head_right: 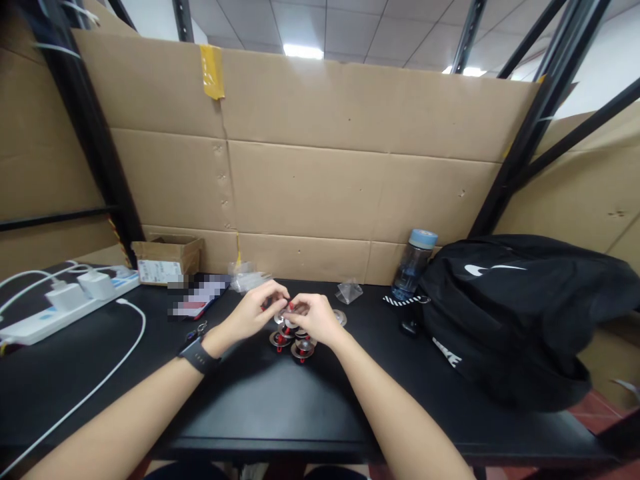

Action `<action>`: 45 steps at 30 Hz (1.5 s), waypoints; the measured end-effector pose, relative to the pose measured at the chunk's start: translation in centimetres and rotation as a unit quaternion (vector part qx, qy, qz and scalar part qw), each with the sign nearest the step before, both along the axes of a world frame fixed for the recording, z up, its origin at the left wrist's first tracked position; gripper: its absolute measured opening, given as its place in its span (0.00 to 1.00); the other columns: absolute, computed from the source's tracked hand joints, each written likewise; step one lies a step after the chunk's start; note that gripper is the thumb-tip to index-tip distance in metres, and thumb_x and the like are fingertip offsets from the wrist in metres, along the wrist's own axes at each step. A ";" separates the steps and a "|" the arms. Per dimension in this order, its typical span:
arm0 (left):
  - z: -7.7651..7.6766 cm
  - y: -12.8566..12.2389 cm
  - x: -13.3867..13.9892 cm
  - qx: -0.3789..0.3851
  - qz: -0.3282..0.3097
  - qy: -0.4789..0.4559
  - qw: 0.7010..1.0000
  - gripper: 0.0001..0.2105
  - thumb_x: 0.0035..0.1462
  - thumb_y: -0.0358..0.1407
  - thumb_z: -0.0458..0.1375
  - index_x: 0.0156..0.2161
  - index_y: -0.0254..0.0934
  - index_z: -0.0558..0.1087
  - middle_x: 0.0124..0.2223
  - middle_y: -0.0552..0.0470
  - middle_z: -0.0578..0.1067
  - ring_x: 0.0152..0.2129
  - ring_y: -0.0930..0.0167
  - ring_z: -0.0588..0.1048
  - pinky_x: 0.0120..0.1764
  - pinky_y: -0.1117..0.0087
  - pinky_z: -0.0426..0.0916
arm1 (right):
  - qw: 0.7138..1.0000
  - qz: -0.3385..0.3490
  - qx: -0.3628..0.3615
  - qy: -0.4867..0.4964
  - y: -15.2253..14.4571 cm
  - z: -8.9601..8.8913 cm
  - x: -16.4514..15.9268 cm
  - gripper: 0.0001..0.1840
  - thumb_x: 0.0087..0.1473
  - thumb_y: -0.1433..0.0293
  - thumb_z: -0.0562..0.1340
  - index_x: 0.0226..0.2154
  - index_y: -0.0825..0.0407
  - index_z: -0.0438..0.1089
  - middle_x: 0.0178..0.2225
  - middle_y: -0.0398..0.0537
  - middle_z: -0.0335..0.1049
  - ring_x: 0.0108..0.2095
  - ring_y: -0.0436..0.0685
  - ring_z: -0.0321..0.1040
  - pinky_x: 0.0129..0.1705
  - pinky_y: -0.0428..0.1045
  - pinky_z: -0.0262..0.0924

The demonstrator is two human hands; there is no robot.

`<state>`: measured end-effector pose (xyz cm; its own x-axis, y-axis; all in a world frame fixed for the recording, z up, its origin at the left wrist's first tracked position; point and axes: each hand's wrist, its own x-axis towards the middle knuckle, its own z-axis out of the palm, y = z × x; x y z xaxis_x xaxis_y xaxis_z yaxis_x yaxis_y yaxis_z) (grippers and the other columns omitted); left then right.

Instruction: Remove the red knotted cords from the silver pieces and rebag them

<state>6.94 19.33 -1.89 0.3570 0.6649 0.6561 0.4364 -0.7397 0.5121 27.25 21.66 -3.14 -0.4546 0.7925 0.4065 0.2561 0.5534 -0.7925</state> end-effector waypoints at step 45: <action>-0.9 2.3 -2.8 0.017 0.108 0.058 0.992 0.06 0.53 0.29 0.59 0.36 0.37 0.77 0.35 0.52 0.81 0.33 0.69 0.77 0.40 0.69 0.69 | 0.992 -0.120 -0.005 0.041 2.2 4.1 6.2 0.29 0.46 0.60 0.72 0.49 0.51 0.69 0.46 0.54 0.77 0.41 0.58 0.75 0.44 0.53 0.69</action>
<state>4.10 21.66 -2.78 0.2837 0.7119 0.6424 0.6411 -0.6390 0.4250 33.43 23.89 0.97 -0.2177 0.8786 0.4250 0.3147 0.4753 -0.8216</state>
